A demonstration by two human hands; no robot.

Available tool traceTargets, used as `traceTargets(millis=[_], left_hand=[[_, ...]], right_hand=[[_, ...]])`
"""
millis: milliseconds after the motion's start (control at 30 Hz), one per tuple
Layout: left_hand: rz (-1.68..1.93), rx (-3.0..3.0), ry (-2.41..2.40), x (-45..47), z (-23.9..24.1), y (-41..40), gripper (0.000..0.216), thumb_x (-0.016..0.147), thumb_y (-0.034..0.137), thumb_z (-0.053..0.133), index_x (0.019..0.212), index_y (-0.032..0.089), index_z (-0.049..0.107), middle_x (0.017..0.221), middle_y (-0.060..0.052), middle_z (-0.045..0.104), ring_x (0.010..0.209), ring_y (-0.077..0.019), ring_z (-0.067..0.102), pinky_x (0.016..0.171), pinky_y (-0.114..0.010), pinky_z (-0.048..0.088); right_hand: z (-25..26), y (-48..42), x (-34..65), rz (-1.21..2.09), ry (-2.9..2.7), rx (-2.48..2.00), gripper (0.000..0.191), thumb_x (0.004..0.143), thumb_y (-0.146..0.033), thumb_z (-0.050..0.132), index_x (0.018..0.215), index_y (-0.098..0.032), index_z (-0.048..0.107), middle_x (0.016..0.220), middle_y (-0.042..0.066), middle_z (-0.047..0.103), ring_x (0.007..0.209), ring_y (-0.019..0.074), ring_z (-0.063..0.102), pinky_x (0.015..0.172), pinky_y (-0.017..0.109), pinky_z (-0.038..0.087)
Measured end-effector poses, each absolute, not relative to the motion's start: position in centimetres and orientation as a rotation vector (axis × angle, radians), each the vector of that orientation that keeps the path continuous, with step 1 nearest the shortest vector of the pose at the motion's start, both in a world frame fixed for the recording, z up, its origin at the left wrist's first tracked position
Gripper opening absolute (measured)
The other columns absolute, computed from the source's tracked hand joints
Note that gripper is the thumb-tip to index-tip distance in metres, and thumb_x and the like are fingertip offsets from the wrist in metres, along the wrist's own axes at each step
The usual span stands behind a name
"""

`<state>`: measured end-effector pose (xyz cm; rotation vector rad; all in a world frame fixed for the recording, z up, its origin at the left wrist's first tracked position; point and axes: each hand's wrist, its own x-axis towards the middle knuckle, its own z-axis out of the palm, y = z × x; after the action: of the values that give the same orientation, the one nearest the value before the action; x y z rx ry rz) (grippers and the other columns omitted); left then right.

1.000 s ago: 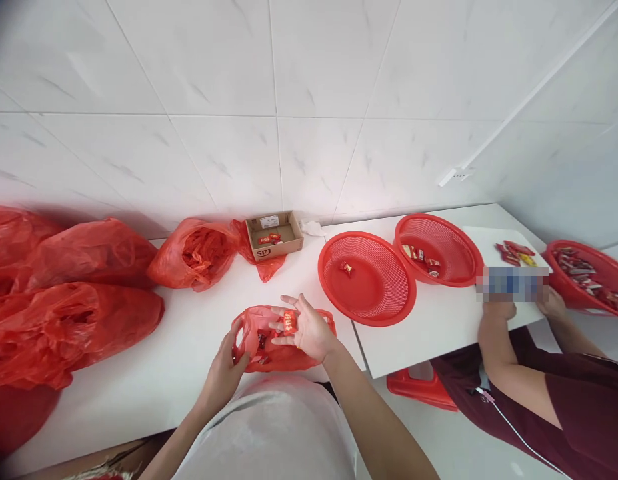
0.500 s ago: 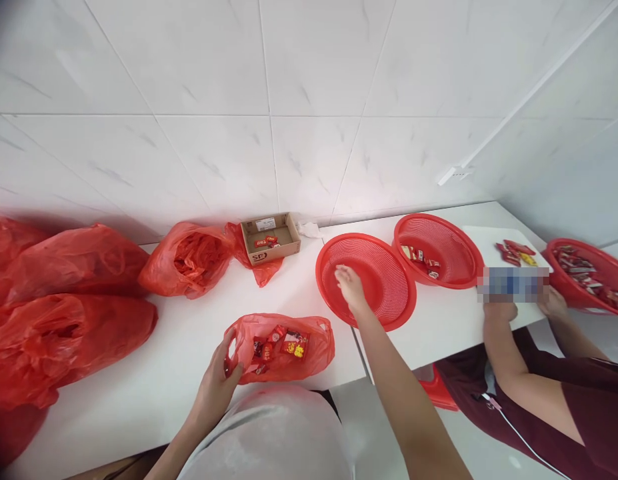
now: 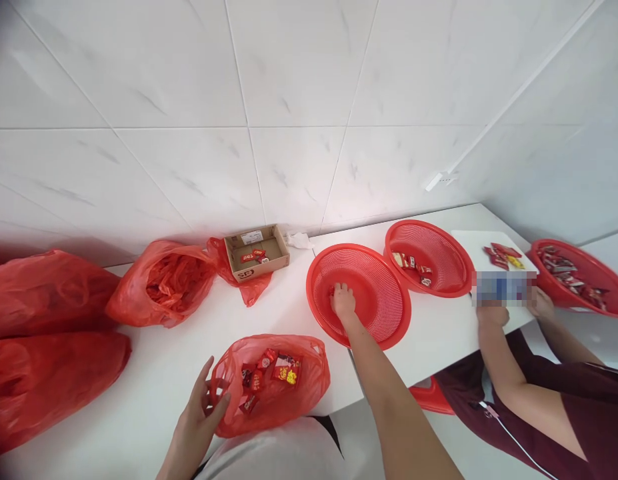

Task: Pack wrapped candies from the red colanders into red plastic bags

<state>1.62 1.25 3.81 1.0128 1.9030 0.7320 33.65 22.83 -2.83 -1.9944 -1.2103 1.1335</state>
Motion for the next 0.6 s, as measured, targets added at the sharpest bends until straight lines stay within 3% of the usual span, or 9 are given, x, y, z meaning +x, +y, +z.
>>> traceTargets(millis=[100,200,367,500,600], left_hand=[[0.746,1.006,1.883,1.7,3.8,1.3,0.076,0.081,0.054,0.051,0.147,0.023,0.031,0.099,-0.006,0.065,0.070,-0.0184,0.060,0.066,-0.032,0.051],[0.757,0.988,1.827,1.3,3.5,1.2,0.077,0.081,0.055,0.051,0.148,0.024,0.029,0.103,-0.006,0.064,0.070,-0.0176,0.061,0.066,-0.032,0.051],[0.766,0.987,1.723,0.2,2.4,0.8,0.078,0.081,0.053,0.053,0.148,0.021,0.028,0.105,-0.006,0.064,0.075,-0.0170,0.063,0.072,-0.031,0.052],[0.850,0.923,1.691,0.1,2.7,0.6,0.079,0.079,0.053,0.057,0.145,0.016,0.034,0.103,-0.007,0.066,0.083,-0.0189,0.066,0.077,-0.032,0.053],[0.860,0.855,1.650,0.3,3.9,0.3,0.077,0.079,0.052,0.058,0.142,0.014,0.036,0.115,-0.011,0.064,0.094,-0.0212,0.066,0.082,-0.033,0.053]], right_hand=[[-1.6,22.1,33.8,1.268,-1.136,-1.955,0.024,0.080,-0.031,0.059,0.099,-0.016,0.063,0.118,0.016,0.061,0.115,0.0292,0.054,0.089,0.042,0.048],[0.9,20.6,34.3,1.454,-1.049,-1.823,0.030,0.087,-0.043,0.053,0.102,-0.019,0.061,0.106,0.012,0.067,0.090,0.0249,0.067,0.077,0.040,0.055],[5.6,16.7,33.1,1.666,-1.019,-1.573,0.037,0.089,-0.051,0.050,0.106,-0.019,0.059,0.100,0.012,0.071,0.075,0.0204,0.071,0.066,0.033,0.057],[7.2,12.4,29.1,1.792,-1.148,-1.422,0.038,0.089,-0.052,0.051,0.106,-0.020,0.060,0.094,0.009,0.072,0.063,0.0175,0.069,0.052,0.028,0.051],[7.0,9.4,25.5,1.750,-1.466,-1.414,0.039,0.091,-0.055,0.046,0.108,-0.023,0.062,0.096,0.007,0.070,0.072,0.0213,0.070,0.058,0.032,0.053]])
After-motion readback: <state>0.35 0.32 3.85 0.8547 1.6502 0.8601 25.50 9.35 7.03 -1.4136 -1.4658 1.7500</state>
